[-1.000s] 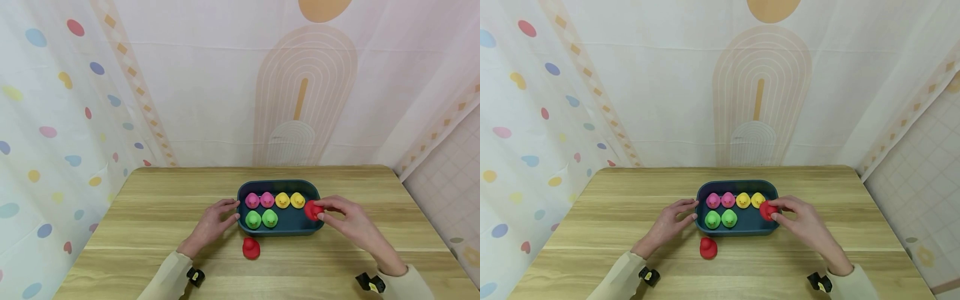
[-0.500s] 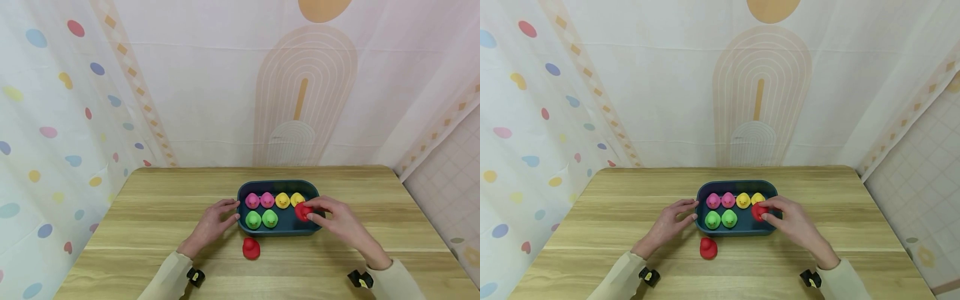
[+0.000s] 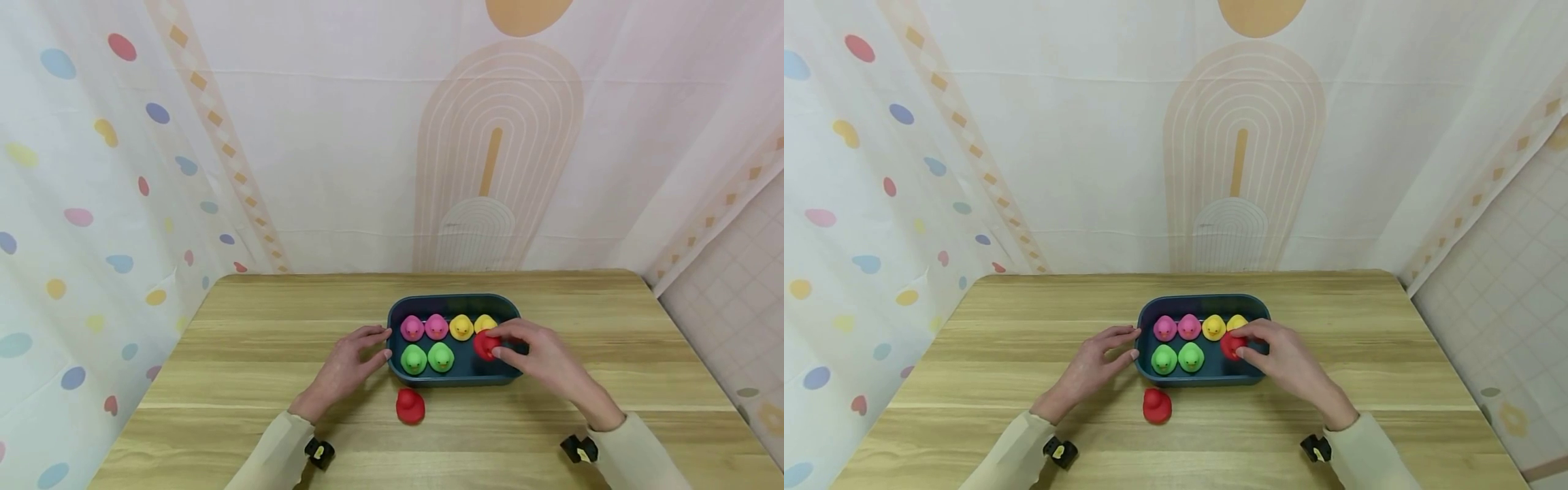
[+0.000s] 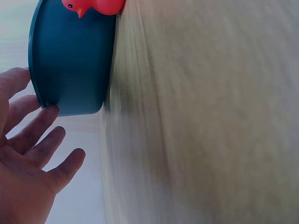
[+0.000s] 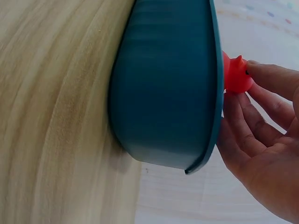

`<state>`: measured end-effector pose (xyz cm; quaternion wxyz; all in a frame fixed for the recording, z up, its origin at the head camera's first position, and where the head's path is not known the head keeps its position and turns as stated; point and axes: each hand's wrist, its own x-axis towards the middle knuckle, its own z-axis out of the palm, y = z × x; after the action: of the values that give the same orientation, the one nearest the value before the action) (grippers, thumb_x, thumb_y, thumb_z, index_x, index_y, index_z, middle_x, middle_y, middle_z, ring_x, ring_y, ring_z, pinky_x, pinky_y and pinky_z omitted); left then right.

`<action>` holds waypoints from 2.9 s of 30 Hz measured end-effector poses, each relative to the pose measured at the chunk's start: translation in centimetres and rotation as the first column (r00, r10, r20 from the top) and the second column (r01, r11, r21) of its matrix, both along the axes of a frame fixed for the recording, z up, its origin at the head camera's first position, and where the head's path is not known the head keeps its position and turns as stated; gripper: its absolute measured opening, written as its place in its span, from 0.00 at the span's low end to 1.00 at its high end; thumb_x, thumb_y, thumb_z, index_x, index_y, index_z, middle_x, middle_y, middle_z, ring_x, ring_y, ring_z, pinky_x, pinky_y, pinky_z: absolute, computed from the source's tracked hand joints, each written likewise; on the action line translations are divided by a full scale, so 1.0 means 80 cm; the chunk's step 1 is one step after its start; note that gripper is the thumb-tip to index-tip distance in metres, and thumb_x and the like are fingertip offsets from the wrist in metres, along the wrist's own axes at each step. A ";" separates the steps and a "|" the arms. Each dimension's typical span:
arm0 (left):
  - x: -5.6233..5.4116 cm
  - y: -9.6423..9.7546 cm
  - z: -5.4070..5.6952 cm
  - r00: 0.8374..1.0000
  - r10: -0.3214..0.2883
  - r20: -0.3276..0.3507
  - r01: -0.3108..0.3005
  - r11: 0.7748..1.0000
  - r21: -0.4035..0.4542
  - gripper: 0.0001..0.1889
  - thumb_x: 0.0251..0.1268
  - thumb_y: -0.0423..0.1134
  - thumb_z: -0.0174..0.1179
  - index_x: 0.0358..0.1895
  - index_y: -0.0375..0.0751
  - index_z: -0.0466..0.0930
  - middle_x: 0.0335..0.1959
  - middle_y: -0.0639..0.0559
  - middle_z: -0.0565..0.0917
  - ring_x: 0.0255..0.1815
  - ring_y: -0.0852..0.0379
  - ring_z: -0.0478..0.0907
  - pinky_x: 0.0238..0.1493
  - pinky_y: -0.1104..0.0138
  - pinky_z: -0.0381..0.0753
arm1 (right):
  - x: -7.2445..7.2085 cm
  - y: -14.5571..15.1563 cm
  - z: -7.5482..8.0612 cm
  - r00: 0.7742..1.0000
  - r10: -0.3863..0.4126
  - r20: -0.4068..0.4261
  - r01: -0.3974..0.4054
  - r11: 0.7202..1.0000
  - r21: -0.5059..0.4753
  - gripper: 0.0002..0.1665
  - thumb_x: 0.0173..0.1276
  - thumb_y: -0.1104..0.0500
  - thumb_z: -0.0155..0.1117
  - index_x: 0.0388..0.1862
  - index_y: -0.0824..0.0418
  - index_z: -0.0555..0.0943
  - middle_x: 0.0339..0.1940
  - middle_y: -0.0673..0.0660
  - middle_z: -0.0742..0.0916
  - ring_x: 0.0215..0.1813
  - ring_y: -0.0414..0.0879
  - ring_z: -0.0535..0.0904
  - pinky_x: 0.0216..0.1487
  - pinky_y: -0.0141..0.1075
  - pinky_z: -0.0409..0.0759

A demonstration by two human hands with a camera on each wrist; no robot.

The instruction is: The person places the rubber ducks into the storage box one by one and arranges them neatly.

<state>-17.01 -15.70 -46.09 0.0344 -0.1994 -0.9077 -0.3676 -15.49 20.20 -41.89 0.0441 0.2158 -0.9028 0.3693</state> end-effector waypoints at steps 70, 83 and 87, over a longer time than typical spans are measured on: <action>0.000 0.000 -0.001 1.000 -0.009 -0.015 0.010 1.000 0.026 0.22 0.73 0.41 0.66 0.66 0.38 0.82 0.66 0.42 0.80 0.69 0.40 0.75 0.70 0.45 0.73 | -0.043 -0.042 -0.024 0.973 0.167 0.158 -0.191 0.970 0.152 0.11 0.69 0.63 0.73 0.49 0.58 0.89 0.44 0.48 0.88 0.44 0.41 0.81 0.48 0.38 0.84; 0.000 -0.001 0.002 1.000 -0.011 0.006 0.011 0.999 0.032 0.22 0.74 0.41 0.65 0.67 0.38 0.81 0.67 0.42 0.79 0.70 0.40 0.74 0.70 0.45 0.73 | -0.015 -0.045 -0.014 0.998 0.063 -0.017 -0.062 0.997 0.038 0.17 0.75 0.57 0.68 0.59 0.61 0.85 0.51 0.52 0.88 0.52 0.49 0.83 0.54 0.52 0.84; 0.001 -0.001 0.003 1.000 -0.013 0.008 0.013 0.999 0.033 0.22 0.74 0.41 0.65 0.67 0.38 0.81 0.67 0.42 0.79 0.70 0.40 0.74 0.70 0.45 0.73 | -0.001 -0.048 -0.012 0.996 0.042 -0.076 -0.043 0.999 -0.017 0.14 0.77 0.55 0.66 0.56 0.57 0.87 0.51 0.47 0.88 0.51 0.45 0.83 0.54 0.52 0.85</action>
<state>-16.96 -15.81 -45.88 0.0314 -0.2031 -0.9003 -0.3836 -15.56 16.36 -42.81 0.0725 0.2484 -0.8923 0.3699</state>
